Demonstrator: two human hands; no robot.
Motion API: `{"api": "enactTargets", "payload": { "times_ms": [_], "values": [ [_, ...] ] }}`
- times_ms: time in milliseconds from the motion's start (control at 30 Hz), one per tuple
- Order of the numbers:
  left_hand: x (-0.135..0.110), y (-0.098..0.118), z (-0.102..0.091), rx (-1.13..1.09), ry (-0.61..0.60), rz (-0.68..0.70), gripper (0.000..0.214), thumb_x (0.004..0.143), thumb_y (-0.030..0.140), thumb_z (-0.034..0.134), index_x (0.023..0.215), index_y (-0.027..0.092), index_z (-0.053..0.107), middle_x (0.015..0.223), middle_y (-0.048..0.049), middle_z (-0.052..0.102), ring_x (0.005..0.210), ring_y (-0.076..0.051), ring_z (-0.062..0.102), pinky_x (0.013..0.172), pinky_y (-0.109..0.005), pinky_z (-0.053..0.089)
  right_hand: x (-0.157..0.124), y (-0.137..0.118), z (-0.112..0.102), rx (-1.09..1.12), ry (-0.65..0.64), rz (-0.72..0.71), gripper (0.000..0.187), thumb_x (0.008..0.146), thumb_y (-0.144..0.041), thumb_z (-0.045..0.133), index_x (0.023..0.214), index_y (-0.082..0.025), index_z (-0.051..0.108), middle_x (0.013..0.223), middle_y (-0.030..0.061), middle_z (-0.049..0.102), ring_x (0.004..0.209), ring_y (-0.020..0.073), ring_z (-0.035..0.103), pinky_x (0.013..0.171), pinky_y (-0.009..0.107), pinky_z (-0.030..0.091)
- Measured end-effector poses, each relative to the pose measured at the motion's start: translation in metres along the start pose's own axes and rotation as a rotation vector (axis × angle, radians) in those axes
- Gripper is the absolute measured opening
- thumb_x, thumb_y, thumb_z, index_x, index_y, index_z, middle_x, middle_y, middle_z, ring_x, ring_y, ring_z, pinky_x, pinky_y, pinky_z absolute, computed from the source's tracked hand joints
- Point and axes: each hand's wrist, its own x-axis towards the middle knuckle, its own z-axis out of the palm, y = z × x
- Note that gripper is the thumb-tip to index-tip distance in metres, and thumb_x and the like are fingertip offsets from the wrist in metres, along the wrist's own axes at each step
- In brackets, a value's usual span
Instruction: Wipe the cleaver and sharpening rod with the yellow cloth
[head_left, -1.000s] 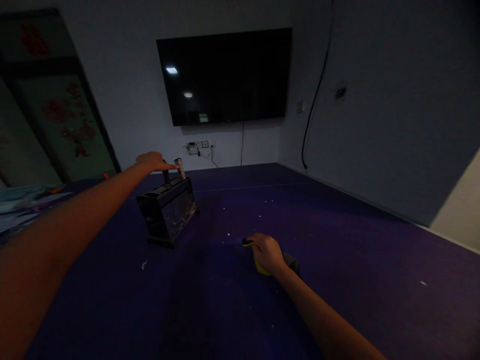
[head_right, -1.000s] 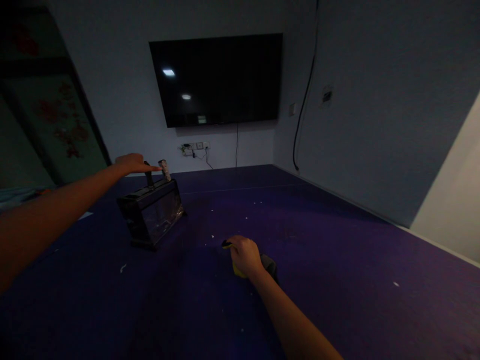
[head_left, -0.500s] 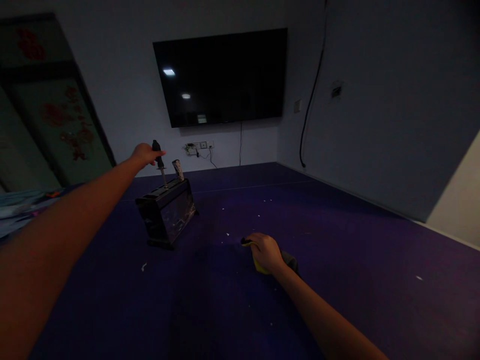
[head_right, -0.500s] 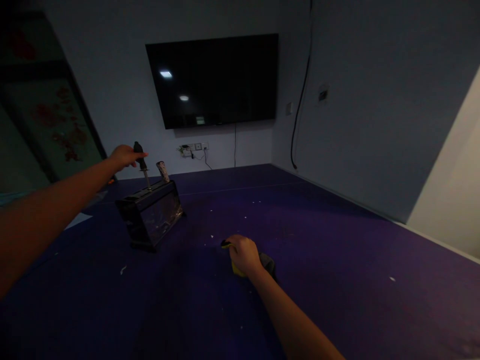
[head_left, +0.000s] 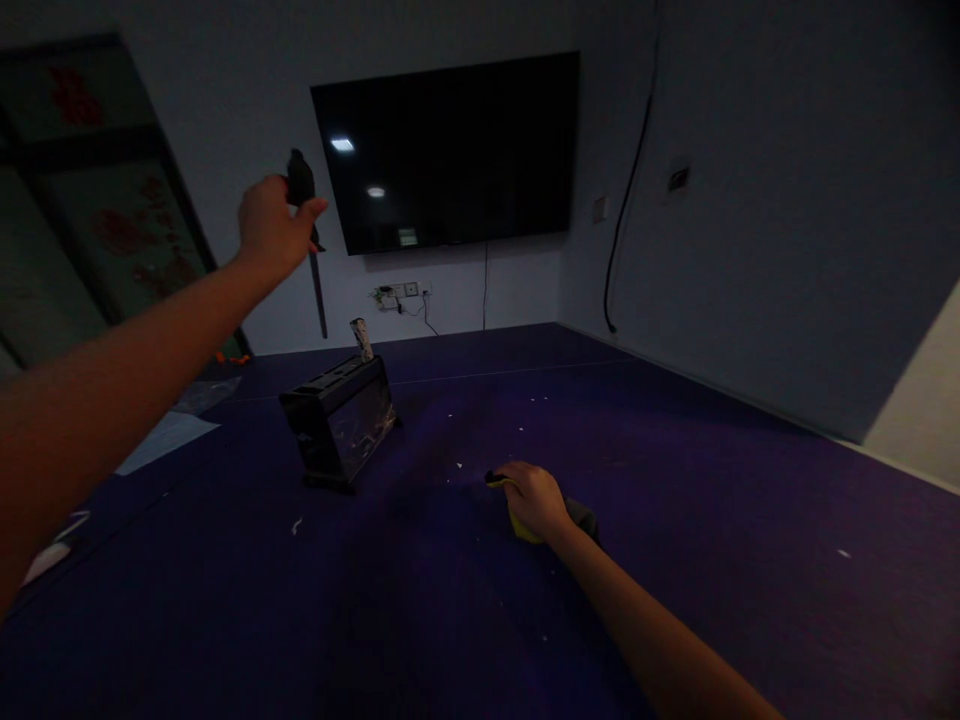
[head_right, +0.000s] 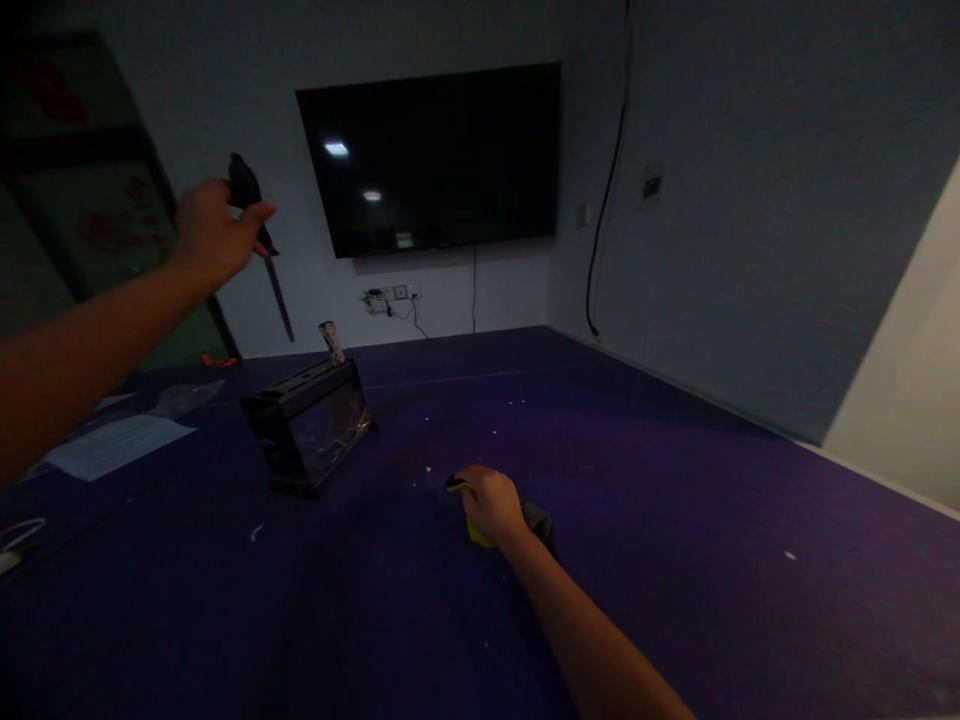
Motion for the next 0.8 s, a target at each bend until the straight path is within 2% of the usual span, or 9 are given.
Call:
{"api": "enactTargets", "payload": {
  "times_ms": [33,100,200,267,333,433,567,667,800],
  "values": [
    [-0.018,0.010,-0.004,-0.002,0.002,0.098,0.050,0.083,0.056,0.034,0.106,0.014,0.049,0.086,-0.0031,0.061,0.072,-0.015,0.061,0.066,-0.030,0.045,0.000,0.000,0.000,0.009,0.004,0.000,0.035,0.069,-0.008,0.042,0.091,-0.020,0.067,0.095,0.0039,0.067,0.091,0.0188,0.059,0.081,0.029,0.042],
    [-0.065,0.027,-0.009,-0.137,-0.094,0.209,0.038,0.085,0.048,0.038,0.107,0.018,0.046,0.083,-0.0008,0.061,0.059,-0.010,0.059,0.060,-0.027,0.046,0.000,-0.001,0.000,0.032,0.014,-0.003,0.034,0.070,-0.009,0.042,0.091,-0.021,0.066,0.096,0.0038,0.067,0.091,0.0189,0.059,0.082,0.029,0.042],
    [-0.150,0.039,-0.005,-0.422,-0.338,0.303,0.030,0.085,0.036,0.042,0.111,0.021,0.042,0.087,-0.0007,0.061,0.053,-0.008,0.058,0.051,-0.022,0.047,0.000,-0.001,0.002,0.076,0.039,-0.006,0.034,0.070,-0.010,0.042,0.092,-0.021,0.066,0.096,0.0041,0.066,0.091,0.0190,0.059,0.082,0.030,0.042],
    [-0.208,0.038,0.006,-0.533,-0.408,0.419,0.026,0.087,0.025,0.035,0.113,0.020,0.041,0.090,-0.0031,0.061,0.067,-0.010,0.062,0.061,-0.022,0.051,-0.001,-0.002,0.003,0.114,0.062,-0.009,0.034,0.070,-0.011,0.042,0.093,-0.020,0.065,0.096,0.0053,0.066,0.092,0.0196,0.059,0.083,0.031,0.042],
    [-0.260,0.032,0.020,-0.575,-0.395,0.580,0.030,0.087,0.018,0.033,0.116,0.019,0.037,0.108,-0.0088,0.057,0.089,-0.013,0.061,0.075,-0.025,0.051,-0.002,-0.005,0.003,0.158,0.086,-0.015,0.033,0.070,-0.012,0.043,0.094,-0.019,0.064,0.097,0.0063,0.065,0.093,0.0205,0.058,0.085,0.033,0.042],
    [-0.318,0.025,0.040,-0.515,-0.429,0.834,0.035,0.084,0.012,0.038,0.119,0.015,0.034,0.113,-0.0119,0.056,0.105,-0.016,0.054,0.080,-0.024,0.049,-0.004,-0.011,0.002,0.238,0.119,-0.028,0.031,0.071,-0.017,0.045,0.096,-0.019,0.063,0.100,0.0064,0.064,0.095,0.0215,0.057,0.086,0.035,0.041],
    [-0.353,0.027,0.056,-0.345,-0.317,0.987,0.024,0.084,0.013,0.041,0.108,0.013,0.043,0.111,-0.0119,0.059,0.079,-0.011,0.063,0.065,-0.019,0.052,-0.003,-0.019,-0.002,0.348,0.184,-0.002,0.021,0.075,-0.026,0.048,0.088,-0.019,0.062,0.090,0.0063,0.064,0.087,0.0217,0.057,0.080,0.033,0.042],
    [-0.357,0.031,0.062,-0.254,-0.268,1.065,0.020,0.084,0.014,0.041,0.103,0.016,0.049,0.111,-0.0106,0.058,0.093,-0.015,0.060,0.072,-0.021,0.051,-0.002,-0.024,0.000,0.432,0.236,0.070,0.022,0.077,-0.034,0.048,0.078,-0.018,0.061,0.077,0.0052,0.062,0.075,0.0201,0.056,0.071,0.031,0.043],
    [-0.355,0.029,0.070,-0.270,-0.245,1.043,0.016,0.084,0.017,0.044,0.098,0.016,0.052,0.114,-0.0084,0.057,0.113,-0.020,0.049,0.086,-0.025,0.047,0.000,-0.029,0.012,0.590,0.234,0.173,0.031,0.077,-0.044,0.049,0.078,-0.016,0.061,0.070,0.0042,0.062,0.066,0.0190,0.056,0.060,0.028,0.044]
  ]
}}
